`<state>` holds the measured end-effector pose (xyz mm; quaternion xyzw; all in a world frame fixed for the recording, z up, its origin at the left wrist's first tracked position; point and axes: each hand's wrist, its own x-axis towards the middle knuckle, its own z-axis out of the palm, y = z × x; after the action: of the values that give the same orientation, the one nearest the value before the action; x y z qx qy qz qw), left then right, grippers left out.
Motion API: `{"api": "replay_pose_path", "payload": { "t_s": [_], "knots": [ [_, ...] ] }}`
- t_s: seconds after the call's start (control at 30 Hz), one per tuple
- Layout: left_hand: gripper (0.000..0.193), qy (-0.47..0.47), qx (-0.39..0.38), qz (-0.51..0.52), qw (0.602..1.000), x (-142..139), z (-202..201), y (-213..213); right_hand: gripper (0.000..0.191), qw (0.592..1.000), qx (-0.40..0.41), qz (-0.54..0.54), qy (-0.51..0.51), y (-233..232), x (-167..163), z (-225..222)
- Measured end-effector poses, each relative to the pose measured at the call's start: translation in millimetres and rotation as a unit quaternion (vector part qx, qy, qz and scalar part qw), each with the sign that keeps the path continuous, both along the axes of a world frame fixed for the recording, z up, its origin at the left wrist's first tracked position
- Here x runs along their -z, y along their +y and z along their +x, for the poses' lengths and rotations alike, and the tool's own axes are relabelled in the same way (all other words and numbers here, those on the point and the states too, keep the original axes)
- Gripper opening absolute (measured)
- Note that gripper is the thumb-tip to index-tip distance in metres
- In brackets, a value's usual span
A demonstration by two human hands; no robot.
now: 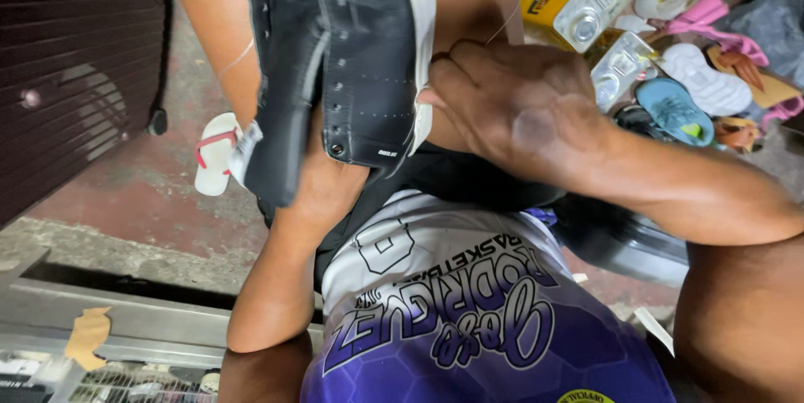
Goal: The person sits on the floor of a shoe repair workshop hand-stitching the white midsole of a black sneaker to its upper. They pull needle and thread through the sole edge, trim and prepare the thread, use a lighter on the thread end, and press the stitched seam with a small tool.
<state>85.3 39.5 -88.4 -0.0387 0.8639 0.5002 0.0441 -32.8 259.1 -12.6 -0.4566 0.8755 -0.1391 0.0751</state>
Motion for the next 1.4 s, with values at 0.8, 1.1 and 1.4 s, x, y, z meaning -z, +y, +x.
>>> {"api": "replay_pose_path", "payload": {
  "t_s": [0.8, 1.1, 1.4],
  "knots": [
    [0.023, 0.23, 0.042, -0.18, 0.956, -75, -28, 68, 0.044, 0.997, 0.056, -0.032, 0.042, 56, -1, -5],
    [0.012, 0.145, 0.054, -0.068, 0.986, -57, -34, 53, 0.045, 0.985, -0.041, -0.17, -0.011, 38, 14, -17],
    [0.028, -0.069, -0.078, 0.373, 0.922, -79, -39, 34, 0.014, 0.974, 0.044, -0.188, -0.122, 38, 22, -5]
  ]
}}
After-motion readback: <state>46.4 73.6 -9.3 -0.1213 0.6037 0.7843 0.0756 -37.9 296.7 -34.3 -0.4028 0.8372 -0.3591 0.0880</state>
